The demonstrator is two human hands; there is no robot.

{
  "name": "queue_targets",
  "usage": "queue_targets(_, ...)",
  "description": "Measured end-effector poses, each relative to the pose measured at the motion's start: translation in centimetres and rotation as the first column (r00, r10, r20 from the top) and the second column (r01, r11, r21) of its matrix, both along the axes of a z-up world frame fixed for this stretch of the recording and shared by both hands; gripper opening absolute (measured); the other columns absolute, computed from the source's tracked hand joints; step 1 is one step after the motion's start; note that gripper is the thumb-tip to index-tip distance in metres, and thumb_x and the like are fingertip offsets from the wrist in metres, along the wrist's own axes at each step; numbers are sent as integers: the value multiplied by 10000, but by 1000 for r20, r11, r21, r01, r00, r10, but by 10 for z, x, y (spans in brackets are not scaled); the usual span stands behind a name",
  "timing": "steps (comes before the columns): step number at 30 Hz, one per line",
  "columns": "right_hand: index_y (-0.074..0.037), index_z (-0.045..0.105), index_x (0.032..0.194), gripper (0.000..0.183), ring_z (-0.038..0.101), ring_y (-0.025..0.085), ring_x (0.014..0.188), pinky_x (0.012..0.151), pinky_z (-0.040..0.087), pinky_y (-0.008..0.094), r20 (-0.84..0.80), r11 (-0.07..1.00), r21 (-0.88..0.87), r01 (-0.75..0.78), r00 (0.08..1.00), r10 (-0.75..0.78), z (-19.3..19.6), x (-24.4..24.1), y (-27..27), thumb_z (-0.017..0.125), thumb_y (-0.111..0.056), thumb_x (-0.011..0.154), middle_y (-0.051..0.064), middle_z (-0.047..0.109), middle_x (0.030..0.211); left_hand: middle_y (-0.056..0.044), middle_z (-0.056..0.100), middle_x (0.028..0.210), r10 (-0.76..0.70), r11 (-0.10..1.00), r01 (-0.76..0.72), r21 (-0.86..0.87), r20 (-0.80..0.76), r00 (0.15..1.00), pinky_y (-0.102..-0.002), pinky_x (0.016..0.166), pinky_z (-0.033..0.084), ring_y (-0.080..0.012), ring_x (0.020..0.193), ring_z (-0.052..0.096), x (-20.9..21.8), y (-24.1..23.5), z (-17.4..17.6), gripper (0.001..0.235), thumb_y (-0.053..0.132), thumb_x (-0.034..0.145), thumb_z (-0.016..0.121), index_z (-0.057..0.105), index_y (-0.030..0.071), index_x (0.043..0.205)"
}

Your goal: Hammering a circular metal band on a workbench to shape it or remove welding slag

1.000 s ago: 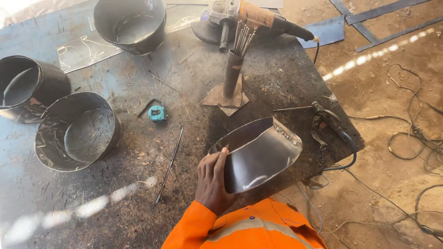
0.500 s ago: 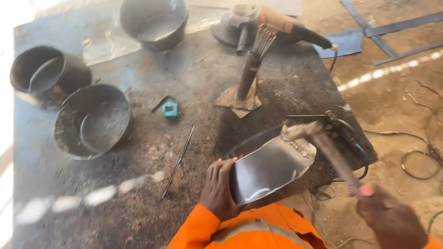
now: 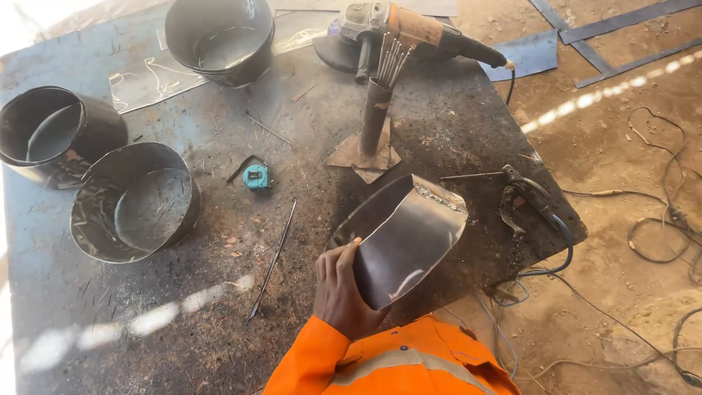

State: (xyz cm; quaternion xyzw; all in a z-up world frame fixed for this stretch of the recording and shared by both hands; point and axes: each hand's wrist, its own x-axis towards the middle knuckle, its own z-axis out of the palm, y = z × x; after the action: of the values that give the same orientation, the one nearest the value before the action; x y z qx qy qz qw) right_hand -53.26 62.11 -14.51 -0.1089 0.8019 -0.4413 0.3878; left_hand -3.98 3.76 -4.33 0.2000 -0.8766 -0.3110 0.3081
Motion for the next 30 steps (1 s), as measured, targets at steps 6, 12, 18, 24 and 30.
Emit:
queue_targets(6, -165, 796, 1194, 356, 562, 199, 511, 525, 478, 351, -238, 984, 155, 83, 970, -44, 53, 199, -176, 693, -162, 854, 70, 705, 687, -174, 510, 1267, -13, 984, 24, -177, 58, 998, -504, 947, 408, -373, 1121, 519, -1, -13, -25, 1056, 570, 700, 811, 354, 30, 1483)
queue_targets(12, -28, 847, 1021, 588, 384, 233, 501, 477, 297, 375, -92, 986, 147, 75, 994, -62, 169, 254, -278, 472, -481, 1021, 85, 423, 589, -175, 527, 1203, -64, 979, 56, -196, -34, 997, -492, 895, 410, -360, 1047, 528, 16, -14, -15, 967, 606, 776, 754, 395, 15, 1452)
queue_targets(18, 158, 448, 539, 865, 495, 603, 766, 833, 390, 664, 917, 892, 366, -265, 266, -297, 105, -2, -139, 310, -670, 753, 460, 522, 675, -171, 518, 1247, -69, 989, 77, -128, 63, 996, -501, 928, 423, -376, 1099, 521, 14, -7, -21, 1073, 611, 698, 824, 360, 34, 1475)
queue_targets(24, -166, 351, 803, 455, 381, 89, 518, 483, 313, 258, -616, 897, -339, -285, 788, 17, 123, 243, -237, 719, -302, 574, -37, 374, 666, -181, 496, 1257, -58, 991, 65, -114, 60, 996, -527, 1004, 381, -380, 1154, 504, -1, 0, -21, 1083, 515, 656, 815, 344, 9, 1490)
queue_targets(30, -26, 778, 1008, 622, 389, 180, 436, 477, 330, 359, -291, 1000, 23, 18, 957, -11, 192, 297, -299, 340, -463, 1071, 27, 387, 504, -198, 504, 1339, -162, 986, 162, -40, 7, 987, -556, 1028, 378, -395, 1209, 494, 4, 8, -19, 1123, 738, 736, 683, 334, -11, 1497)
